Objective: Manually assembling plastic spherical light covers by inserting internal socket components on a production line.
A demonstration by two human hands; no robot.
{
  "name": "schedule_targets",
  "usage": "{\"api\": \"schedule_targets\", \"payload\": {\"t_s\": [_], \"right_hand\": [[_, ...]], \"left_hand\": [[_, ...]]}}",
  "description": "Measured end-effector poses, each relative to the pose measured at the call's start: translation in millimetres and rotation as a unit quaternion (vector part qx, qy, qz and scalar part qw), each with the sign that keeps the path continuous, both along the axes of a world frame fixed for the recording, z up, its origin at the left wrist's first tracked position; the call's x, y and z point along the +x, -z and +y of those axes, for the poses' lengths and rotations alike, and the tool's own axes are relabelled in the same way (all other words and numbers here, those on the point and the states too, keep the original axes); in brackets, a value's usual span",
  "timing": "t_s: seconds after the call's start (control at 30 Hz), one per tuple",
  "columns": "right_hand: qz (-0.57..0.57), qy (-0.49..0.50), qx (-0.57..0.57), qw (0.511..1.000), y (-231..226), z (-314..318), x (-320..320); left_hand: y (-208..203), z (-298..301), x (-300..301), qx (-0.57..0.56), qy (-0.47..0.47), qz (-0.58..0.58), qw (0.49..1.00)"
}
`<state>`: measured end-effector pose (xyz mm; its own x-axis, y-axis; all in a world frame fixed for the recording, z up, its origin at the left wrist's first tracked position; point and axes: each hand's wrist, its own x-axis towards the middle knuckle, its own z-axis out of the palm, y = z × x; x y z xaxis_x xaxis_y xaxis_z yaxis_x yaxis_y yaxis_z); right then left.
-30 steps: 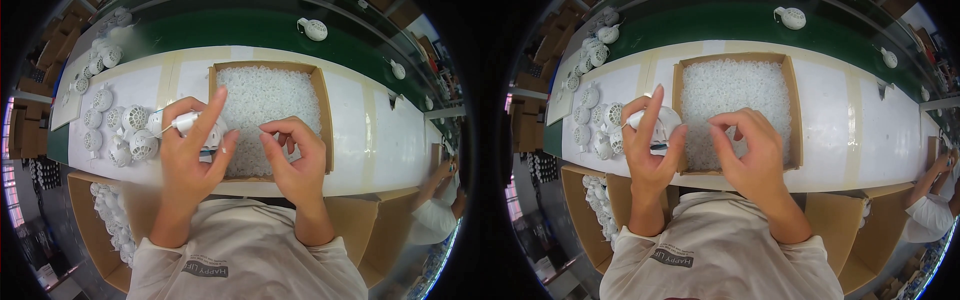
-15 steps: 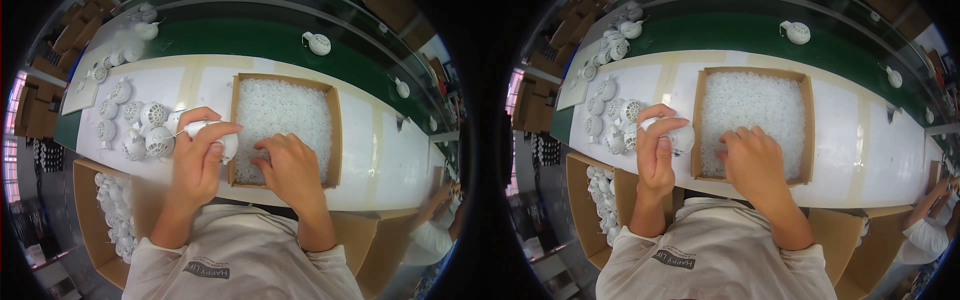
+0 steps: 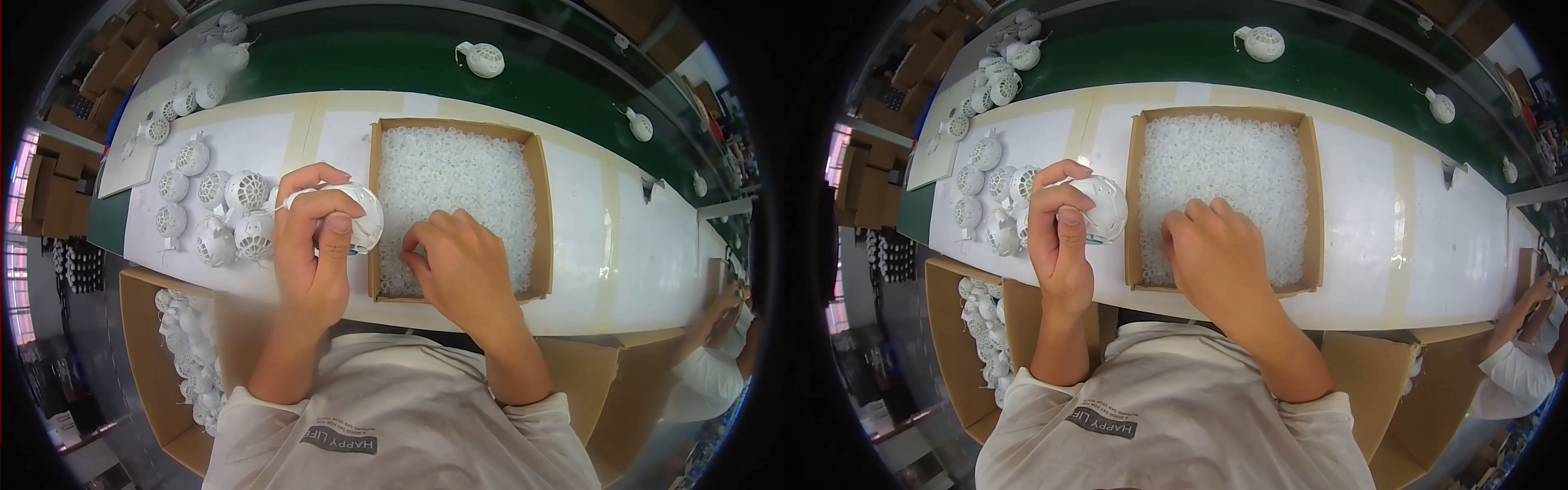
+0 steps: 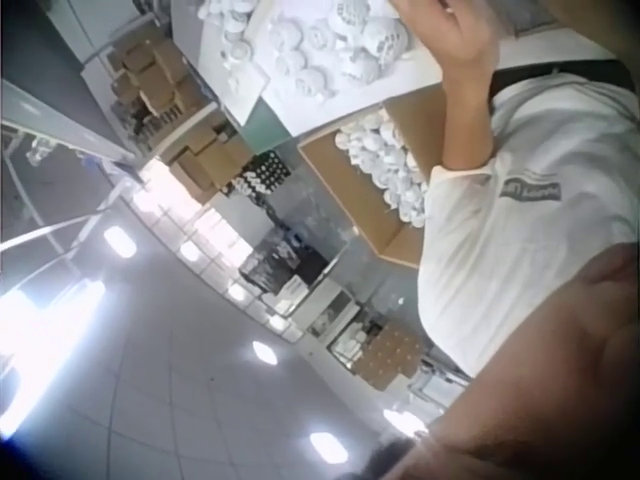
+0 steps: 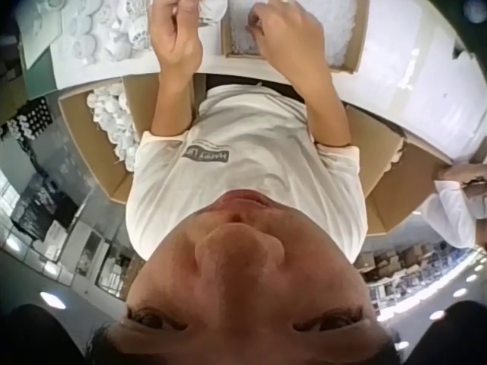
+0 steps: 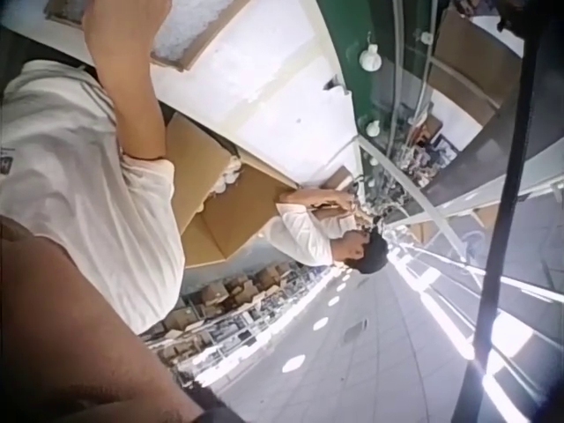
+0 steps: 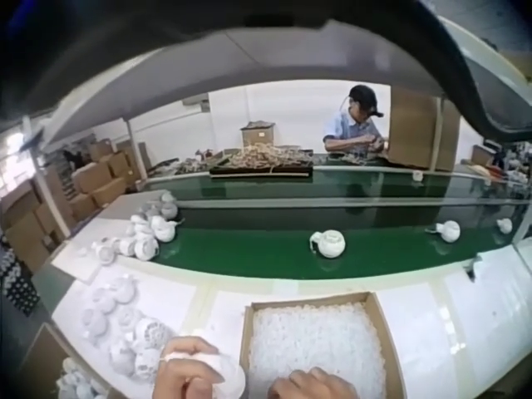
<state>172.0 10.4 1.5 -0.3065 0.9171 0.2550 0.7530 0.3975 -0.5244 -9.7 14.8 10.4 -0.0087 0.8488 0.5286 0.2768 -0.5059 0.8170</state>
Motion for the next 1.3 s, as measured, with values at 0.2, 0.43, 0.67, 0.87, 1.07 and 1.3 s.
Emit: {"api": "schedule_targets", "payload": {"t_s": [0.2,0.43,0.67,0.87,1.07,1.3], "right_hand": [[-0.025,-0.003,0.02,0.999,7,4,0],[0.211,0.019,-0.094,0.973,-6,1,8],[0.335,0.068,-0.176,0.923,-7,-5,7],[0.206,0.036,-0.115,0.971,-6,-3,16],[0.179,0.05,-0.084,0.979,-1,-1,22],[0.154,0.075,-0.04,0.984,-5,2,30]], "left_hand": [[3,2,-1,0.006,0.014,-0.049,0.999],[6,3,-2,0.008,0.007,-0.045,0.999],[4,6,5,0.012,0.019,-0.06,0.998],[6,5,5,0.009,0.018,-0.048,0.999],[7,4,4,-0.003,0.013,-0.042,0.999],[9,5,5,-0.003,0.016,-0.036,0.999]]}}
